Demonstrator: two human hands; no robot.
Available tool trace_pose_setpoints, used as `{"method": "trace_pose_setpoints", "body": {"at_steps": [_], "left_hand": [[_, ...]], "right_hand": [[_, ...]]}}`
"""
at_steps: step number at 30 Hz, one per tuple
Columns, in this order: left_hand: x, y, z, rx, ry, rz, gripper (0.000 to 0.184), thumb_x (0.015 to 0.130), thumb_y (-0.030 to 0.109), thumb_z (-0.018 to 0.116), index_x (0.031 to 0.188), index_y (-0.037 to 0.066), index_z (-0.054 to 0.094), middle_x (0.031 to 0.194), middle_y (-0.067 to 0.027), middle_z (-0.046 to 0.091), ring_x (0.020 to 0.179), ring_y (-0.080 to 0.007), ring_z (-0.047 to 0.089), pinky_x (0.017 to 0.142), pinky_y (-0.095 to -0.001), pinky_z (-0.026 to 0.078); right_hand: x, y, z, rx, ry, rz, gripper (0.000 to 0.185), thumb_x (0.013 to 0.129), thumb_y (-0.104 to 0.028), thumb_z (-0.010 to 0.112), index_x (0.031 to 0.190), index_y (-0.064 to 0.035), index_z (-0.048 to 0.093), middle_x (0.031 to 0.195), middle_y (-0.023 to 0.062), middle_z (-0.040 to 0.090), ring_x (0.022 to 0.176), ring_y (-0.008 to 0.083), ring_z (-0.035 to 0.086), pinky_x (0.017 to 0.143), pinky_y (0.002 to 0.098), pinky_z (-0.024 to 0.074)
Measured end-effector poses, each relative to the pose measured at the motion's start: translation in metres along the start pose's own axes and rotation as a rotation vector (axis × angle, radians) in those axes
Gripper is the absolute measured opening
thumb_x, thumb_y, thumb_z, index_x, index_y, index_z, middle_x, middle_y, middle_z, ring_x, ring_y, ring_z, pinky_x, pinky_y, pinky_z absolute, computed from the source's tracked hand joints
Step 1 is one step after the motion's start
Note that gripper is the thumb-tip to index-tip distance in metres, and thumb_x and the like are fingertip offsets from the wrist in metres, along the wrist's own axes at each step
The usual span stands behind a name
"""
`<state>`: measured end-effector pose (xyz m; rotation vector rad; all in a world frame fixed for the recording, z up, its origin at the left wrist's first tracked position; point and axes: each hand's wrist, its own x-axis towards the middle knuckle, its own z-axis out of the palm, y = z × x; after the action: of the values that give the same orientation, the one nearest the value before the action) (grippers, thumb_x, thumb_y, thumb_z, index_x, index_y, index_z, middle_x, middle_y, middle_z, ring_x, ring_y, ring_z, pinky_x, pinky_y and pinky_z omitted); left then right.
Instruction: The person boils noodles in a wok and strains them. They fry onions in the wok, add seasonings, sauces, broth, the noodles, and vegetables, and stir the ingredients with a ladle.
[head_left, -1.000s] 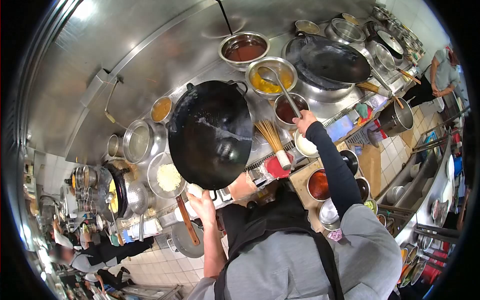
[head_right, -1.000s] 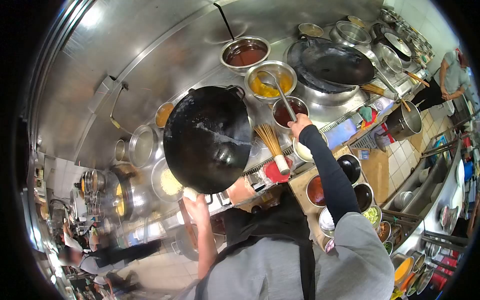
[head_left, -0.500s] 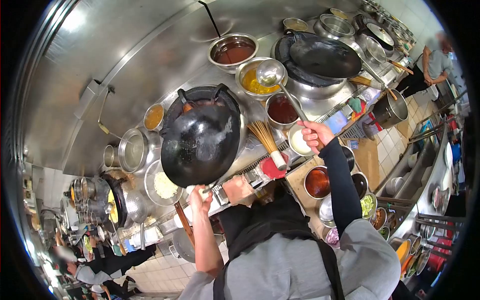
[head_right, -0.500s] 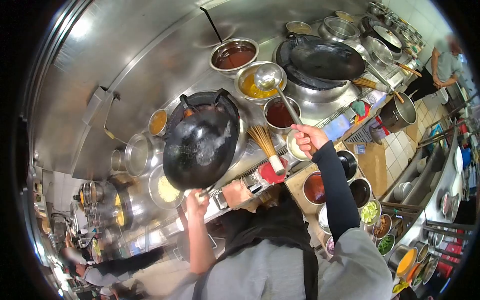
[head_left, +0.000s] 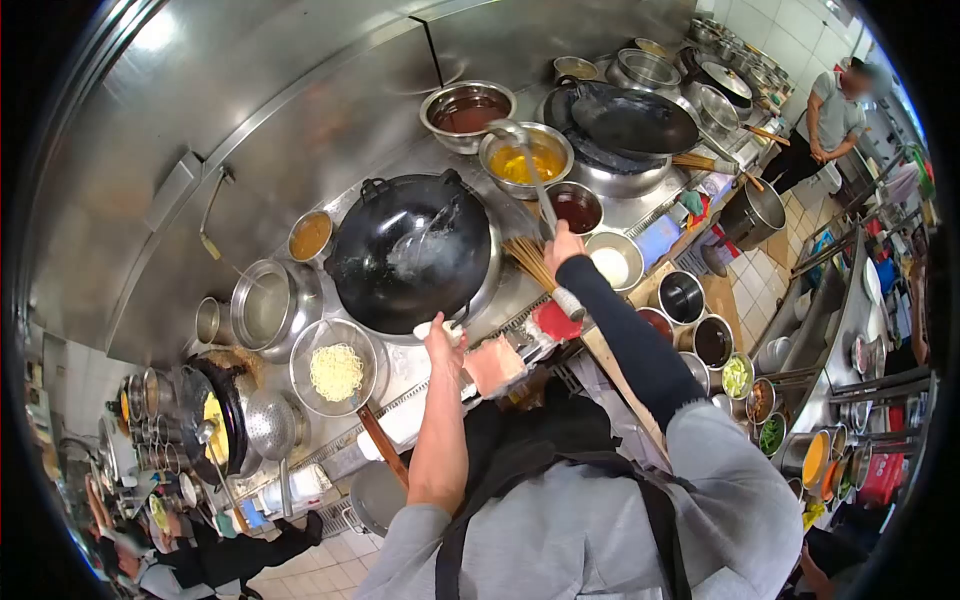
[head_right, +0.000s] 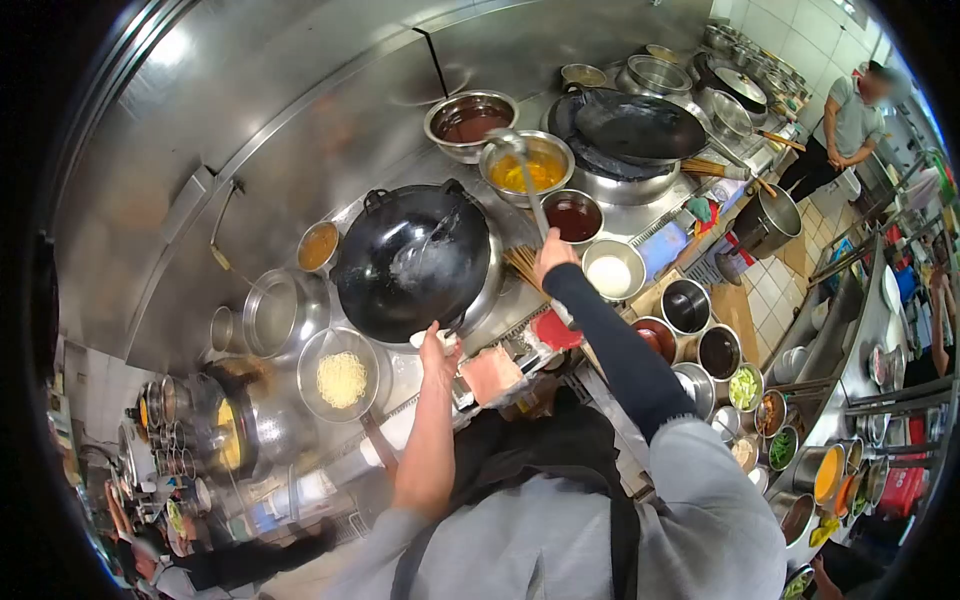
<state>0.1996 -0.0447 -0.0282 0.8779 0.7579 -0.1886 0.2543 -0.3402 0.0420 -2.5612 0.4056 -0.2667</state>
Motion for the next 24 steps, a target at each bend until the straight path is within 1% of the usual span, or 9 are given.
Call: {"method": "trace_pose_setpoints", "body": {"at_steps": [2, 3, 4, 6, 8, 12, 16, 20, 24], "left_hand": [[-0.021, 0.01, -0.01, 0.016, -0.086, -0.112, 0.03, 0.095, 0.035, 0.06, 0.098, 0.006, 0.057, 0.08, -0.0101, 0.062, 0.062, -0.0225, 0.06, 0.047, -0.0293, 0.045], [-0.037, 0.015, -0.017, 0.027, -0.127, -0.166, 0.032, 0.096, 0.038, 0.059, 0.098, 0.006, 0.057, 0.08, -0.0102, 0.063, 0.062, -0.0226, 0.06, 0.047, -0.0295, 0.045], [-0.055, 0.016, -0.028, 0.121, -0.218, -0.151, 0.033, 0.098, 0.039, 0.056, 0.1, 0.006, 0.057, 0.081, -0.0102, 0.064, 0.063, -0.0226, 0.061, 0.049, -0.0304, 0.046], [-0.09, 0.016, -0.067, 0.298, -0.36, -0.184, 0.034, 0.1, 0.038, 0.053, 0.105, 0.004, 0.057, 0.082, -0.0109, 0.065, 0.065, -0.0227, 0.063, 0.052, -0.0319, 0.049], [-0.126, 0.021, -0.103, 0.395, -0.389, -0.243, 0.034, 0.1, 0.035, 0.053, 0.109, 0.003, 0.058, 0.085, -0.013, 0.068, 0.068, -0.0233, 0.066, 0.054, -0.0322, 0.05], [-0.158, 0.015, -0.17, 0.389, -0.305, -0.274, 0.033, 0.098, 0.032, 0.056, 0.112, 0.002, 0.058, 0.088, -0.0153, 0.07, 0.074, -0.0251, 0.071, 0.053, -0.0317, 0.052], [-0.151, 0.013, -0.193, 0.454, -0.29, -0.283, 0.031, 0.097, 0.031, 0.059, 0.108, 0.002, 0.057, 0.086, -0.0128, 0.07, 0.072, -0.0239, 0.072, 0.051, -0.0312, 0.053], [-0.135, 0.017, -0.184, 0.496, -0.347, -0.218, 0.028, 0.096, 0.026, 0.061, 0.106, 0.0, 0.058, 0.085, -0.0132, 0.069, 0.072, -0.0242, 0.072, 0.051, -0.0318, 0.054], [-0.137, 0.033, -0.152, 0.435, -0.381, -0.175, 0.027, 0.094, 0.018, 0.063, 0.107, -0.005, 0.059, 0.088, -0.0158, 0.069, 0.078, -0.0261, 0.072, 0.059, -0.0335, 0.058]], "right_hand": [[0.028, -0.013, -0.004, -0.123, -0.002, 0.127, 0.03, 0.086, -0.016, 0.062, 0.103, 0.0046, 0.049, 0.089, 0.0299, 0.067, 0.09, 0.0462, 0.067, 0.081, 0.0534, 0.0526], [0.062, 0.018, 0.021, -0.176, -0.021, 0.025, 0.025, 0.087, -0.017, 0.064, 0.098, 0.0008, 0.051, 0.08, 0.0242, 0.067, 0.074, 0.0407, 0.068, 0.065, 0.0486, 0.0543], [0.077, 0.015, -0.013, 0.419, -0.405, 0.306, 0.02, 0.088, -0.017, 0.064, 0.095, -0.002, 0.052, 0.074, 0.017, 0.064, 0.064, 0.0321, 0.064, 0.055, 0.0423, 0.0499], [0.09, 0.024, -0.048, 1.146, -0.777, 0.621, 0.014, 0.092, -0.017, 0.061, 0.089, -0.0067, 0.052, 0.066, 0.005, 0.055, 0.05, 0.0166, 0.051, 0.042, 0.0311, 0.0388], [0.078, 0.022, -0.066, 1.273, -0.711, 0.636, 0.012, 0.095, -0.014, 0.058, 0.086, -0.009, 0.05, 0.062, -0.0012, 0.047, 0.046, 0.0084, 0.04, 0.039, 0.0251, 0.0313], [0.026, 0.011, -0.075, 1.127, -0.348, 0.491, 0.012, 0.093, -0.012, 0.059, 0.088, -0.0064, 0.05, 0.064, 0.0005, 0.047, 0.046, 0.0091, 0.041, 0.038, 0.0262, 0.0313], [-0.007, 0.029, -0.071, 1.141, -0.227, 0.435, 0.009, 0.094, -0.01, 0.058, 0.097, -0.0051, 0.051, 0.066, 0.001, 0.049, 0.047, 0.0095, 0.043, 0.038, 0.0272, 0.0326], [-0.043, 0.052, -0.058, 1.76, -0.401, 0.611, 0.012, 0.1, -0.016, 0.051, 0.107, -0.0073, 0.054, 0.072, -0.0017, 0.047, 0.049, 0.0047, 0.038, 0.038, 0.0216, 0.0302], [-0.111, 0.042, -0.069, 1.934, -0.628, 0.643, 0.024, 0.101, -0.017, 0.052, 0.123, -0.0077, 0.055, 0.076, -0.0019, 0.047, 0.049, 0.0035, 0.038, 0.038, 0.019, 0.028]]}}
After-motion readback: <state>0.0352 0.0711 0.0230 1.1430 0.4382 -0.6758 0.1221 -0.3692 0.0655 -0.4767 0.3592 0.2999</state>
